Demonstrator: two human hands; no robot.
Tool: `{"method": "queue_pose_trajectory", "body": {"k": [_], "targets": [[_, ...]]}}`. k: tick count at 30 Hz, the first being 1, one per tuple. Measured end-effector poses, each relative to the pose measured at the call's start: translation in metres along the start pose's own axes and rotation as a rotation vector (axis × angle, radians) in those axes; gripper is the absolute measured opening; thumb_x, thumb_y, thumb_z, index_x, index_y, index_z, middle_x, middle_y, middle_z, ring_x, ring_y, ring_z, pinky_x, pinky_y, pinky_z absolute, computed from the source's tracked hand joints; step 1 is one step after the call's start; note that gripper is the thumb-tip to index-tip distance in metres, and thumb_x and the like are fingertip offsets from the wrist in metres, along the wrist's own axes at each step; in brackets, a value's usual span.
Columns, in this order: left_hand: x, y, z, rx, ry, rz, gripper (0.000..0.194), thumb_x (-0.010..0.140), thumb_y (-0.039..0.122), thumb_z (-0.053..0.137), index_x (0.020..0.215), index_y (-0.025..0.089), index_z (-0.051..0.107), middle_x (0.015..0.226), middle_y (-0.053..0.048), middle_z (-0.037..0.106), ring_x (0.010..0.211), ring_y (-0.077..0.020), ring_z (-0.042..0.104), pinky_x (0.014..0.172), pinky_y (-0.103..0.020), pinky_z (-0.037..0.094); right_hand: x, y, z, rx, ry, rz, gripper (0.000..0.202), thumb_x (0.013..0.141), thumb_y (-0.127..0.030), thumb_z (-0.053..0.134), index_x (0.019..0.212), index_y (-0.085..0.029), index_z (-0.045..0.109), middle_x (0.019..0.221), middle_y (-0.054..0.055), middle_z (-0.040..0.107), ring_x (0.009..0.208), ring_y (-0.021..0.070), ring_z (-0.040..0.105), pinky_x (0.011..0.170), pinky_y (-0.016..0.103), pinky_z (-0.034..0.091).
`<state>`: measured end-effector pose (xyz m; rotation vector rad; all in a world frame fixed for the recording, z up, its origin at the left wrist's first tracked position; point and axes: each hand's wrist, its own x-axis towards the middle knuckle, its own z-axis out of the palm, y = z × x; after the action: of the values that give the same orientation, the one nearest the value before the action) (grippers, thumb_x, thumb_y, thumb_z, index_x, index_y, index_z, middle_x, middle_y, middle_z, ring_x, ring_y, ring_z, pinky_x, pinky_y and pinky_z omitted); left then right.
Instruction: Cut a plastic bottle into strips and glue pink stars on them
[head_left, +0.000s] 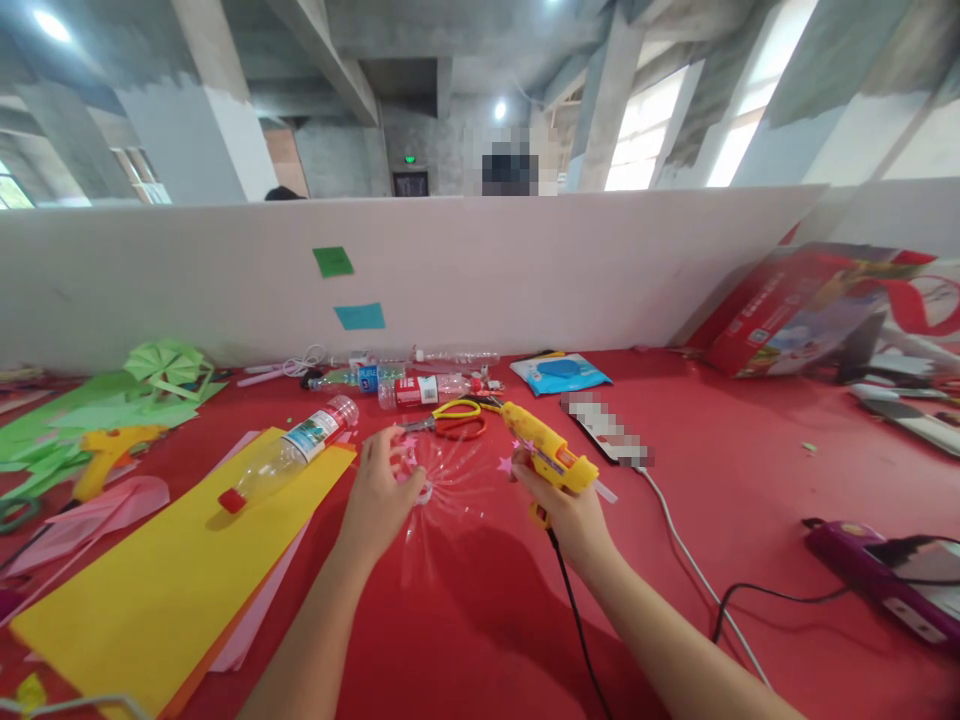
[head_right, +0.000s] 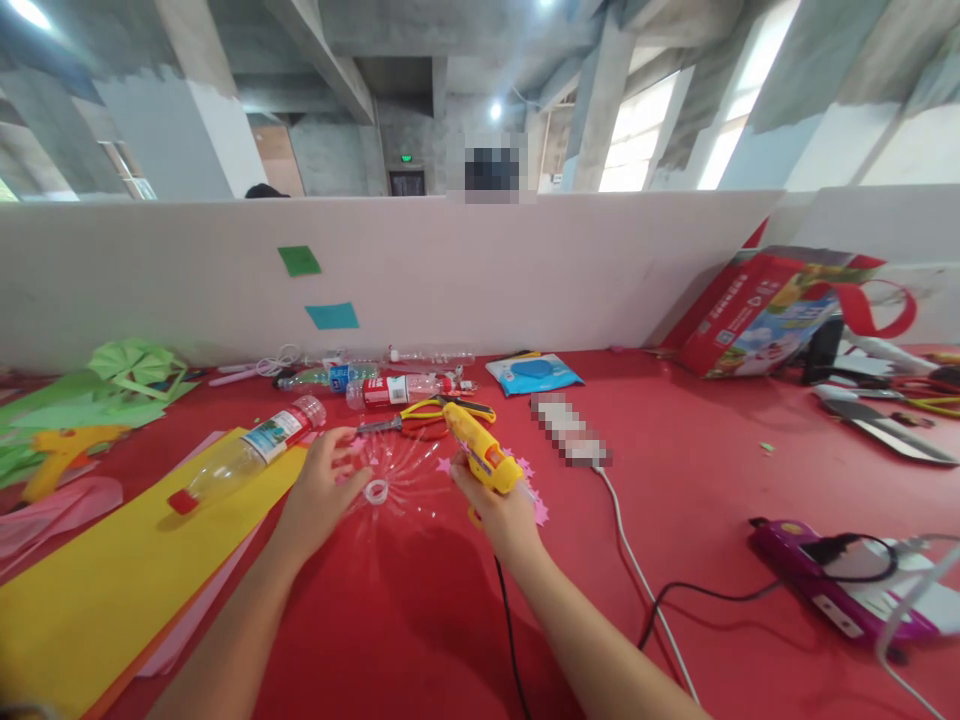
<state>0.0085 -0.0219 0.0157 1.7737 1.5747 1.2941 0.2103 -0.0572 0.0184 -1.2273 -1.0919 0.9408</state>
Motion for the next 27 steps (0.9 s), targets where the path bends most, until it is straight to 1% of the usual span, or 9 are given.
{"method": "queue_pose_trajectory", "body": {"k": [3,6,9,13,16,18,22,27], "targets": [[0.006,-0.005,0.006,-0.137,-0.088,-0.048,0.034,0.068,0.017,0.051,0.102,0.020,0.049,0.108,-0.008,0.057,0.097,-0.0193,0.061,0.085,-0.036,0.047,0.000,0.000,-0.002,0.014,-0.020,0.014,0.023,0.067,-0.040,0.062,0.071,-0.018,0.056,0.060,0.000,0.053,0.052,0.0118,0.044,0.043,0.022,0.032],[0.013,-0.006,0.008,-0.198,-0.183,-0.067,0.030,0.067,0.016,0.050,0.096,0.020,0.053,0.105,-0.007,0.061,0.097,-0.0202,0.061,0.085,-0.035,0.047,-0.001,-0.003,-0.006,0.040,-0.058,0.011,0.023,0.069,-0.040,0.062,0.070,-0.018,0.054,0.061,-0.001,0.051,0.049,0.0095,0.040,0.042,0.022,0.029],[0.019,-0.004,0.010,-0.232,-0.271,-0.038,0.026,0.068,0.018,0.050,0.094,0.019,0.055,0.104,-0.006,0.062,0.096,-0.0198,0.062,0.085,-0.034,0.046,-0.001,-0.006,-0.007,0.052,-0.063,-0.015,0.023,0.069,-0.039,0.061,0.068,-0.018,0.053,0.061,-0.001,0.050,0.048,0.0090,0.039,0.043,0.022,0.029],[0.031,0.003,0.011,-0.221,-0.391,0.039,0.023,0.068,0.018,0.052,0.090,0.019,0.058,0.095,-0.005,0.065,0.092,-0.0188,0.062,0.085,-0.034,0.046,-0.001,-0.008,-0.007,0.051,-0.068,-0.018,0.023,0.069,-0.039,0.062,0.068,-0.018,0.054,0.062,0.000,0.051,0.055,0.0118,0.045,0.047,0.023,0.033],[0.042,0.003,0.009,-0.172,-0.406,0.047,0.022,0.065,0.019,0.056,0.086,0.019,0.058,0.087,-0.004,0.066,0.086,-0.0193,0.062,0.083,-0.037,0.046,-0.002,-0.009,-0.007,0.056,-0.084,0.009,0.022,0.069,-0.039,0.062,0.070,-0.018,0.055,0.060,0.000,0.051,0.054,0.0128,0.046,0.045,0.023,0.033],[0.049,0.001,0.005,-0.180,-0.398,0.025,0.024,0.062,0.018,0.057,0.086,0.019,0.057,0.086,-0.003,0.067,0.085,-0.0195,0.063,0.083,-0.038,0.046,-0.002,-0.009,-0.007,0.063,-0.081,0.016,0.022,0.068,-0.039,0.062,0.069,-0.018,0.055,0.059,0.000,0.052,0.053,0.0131,0.046,0.045,0.023,0.033],[0.055,-0.004,-0.004,-0.239,-0.406,-0.019,0.030,0.059,0.017,0.058,0.090,0.019,0.056,0.092,-0.005,0.067,0.091,-0.0204,0.063,0.085,-0.039,0.046,0.000,-0.008,-0.007,0.059,-0.071,0.013,0.023,0.067,-0.040,0.062,0.066,-0.019,0.054,0.058,0.000,0.051,0.053,0.0128,0.046,0.045,0.024,0.034],[0.053,-0.003,-0.014,-0.239,-0.408,0.038,0.033,0.063,0.017,0.058,0.096,0.019,0.054,0.102,-0.007,0.064,0.101,-0.0202,0.060,0.092,-0.038,0.043,0.000,-0.008,-0.004,0.002,-0.084,0.025,0.023,0.069,-0.040,0.062,0.068,-0.018,0.053,0.060,0.000,0.050,0.052,0.0117,0.042,0.044,0.023,0.031]]}}
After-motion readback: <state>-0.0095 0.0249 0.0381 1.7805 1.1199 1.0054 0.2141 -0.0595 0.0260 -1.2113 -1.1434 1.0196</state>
